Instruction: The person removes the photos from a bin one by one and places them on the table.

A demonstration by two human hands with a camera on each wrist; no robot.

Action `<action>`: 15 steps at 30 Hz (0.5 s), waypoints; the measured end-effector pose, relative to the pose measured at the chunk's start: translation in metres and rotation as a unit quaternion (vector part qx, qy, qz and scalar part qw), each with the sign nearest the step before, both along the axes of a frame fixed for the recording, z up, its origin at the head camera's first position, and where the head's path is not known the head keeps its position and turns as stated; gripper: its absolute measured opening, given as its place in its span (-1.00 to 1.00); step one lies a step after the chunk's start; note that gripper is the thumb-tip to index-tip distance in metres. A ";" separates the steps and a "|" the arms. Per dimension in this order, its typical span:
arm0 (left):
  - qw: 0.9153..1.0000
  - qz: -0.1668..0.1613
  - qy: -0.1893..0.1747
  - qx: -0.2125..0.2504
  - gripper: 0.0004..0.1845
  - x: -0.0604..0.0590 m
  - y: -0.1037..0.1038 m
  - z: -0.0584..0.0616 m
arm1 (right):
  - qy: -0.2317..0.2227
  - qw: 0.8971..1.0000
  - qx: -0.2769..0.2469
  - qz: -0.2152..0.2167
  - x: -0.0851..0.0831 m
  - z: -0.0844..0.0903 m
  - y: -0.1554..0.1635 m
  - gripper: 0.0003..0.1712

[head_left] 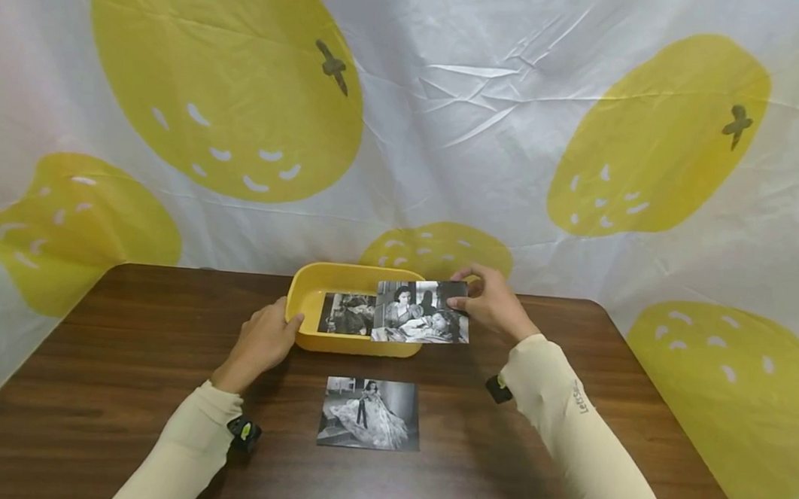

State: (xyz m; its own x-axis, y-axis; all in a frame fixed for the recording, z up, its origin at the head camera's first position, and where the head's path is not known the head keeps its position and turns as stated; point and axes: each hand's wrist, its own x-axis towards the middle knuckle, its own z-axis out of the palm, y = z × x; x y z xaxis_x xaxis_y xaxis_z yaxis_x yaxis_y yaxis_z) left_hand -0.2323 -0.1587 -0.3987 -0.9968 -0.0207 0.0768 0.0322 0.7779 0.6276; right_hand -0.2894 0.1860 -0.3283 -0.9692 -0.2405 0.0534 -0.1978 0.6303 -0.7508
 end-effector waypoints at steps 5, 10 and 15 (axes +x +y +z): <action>1.000 -0.006 0.001 0.001 -0.54 0.000 0.000 0.000 | 0.021 1.000 0.012 0.008 0.016 -0.001 0.026 -0.58; 1.000 -0.008 0.003 0.005 -0.55 0.000 0.000 0.001 | 0.029 0.999 0.009 0.026 0.034 -0.002 0.045 -0.58; 1.000 -0.009 0.000 0.004 -0.55 0.000 0.000 0.001 | 0.010 0.999 0.001 0.035 0.047 -0.010 0.060 -0.58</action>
State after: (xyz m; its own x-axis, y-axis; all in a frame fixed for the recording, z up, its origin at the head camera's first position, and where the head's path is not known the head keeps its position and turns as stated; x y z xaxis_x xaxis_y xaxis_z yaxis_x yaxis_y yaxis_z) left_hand -0.2325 -0.1592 -0.3973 -0.9970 -0.0036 0.0774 0.0464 0.7717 0.6343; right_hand -0.2426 0.2463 -0.3380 -0.9485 -0.3085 0.0715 -0.2566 0.6162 -0.7446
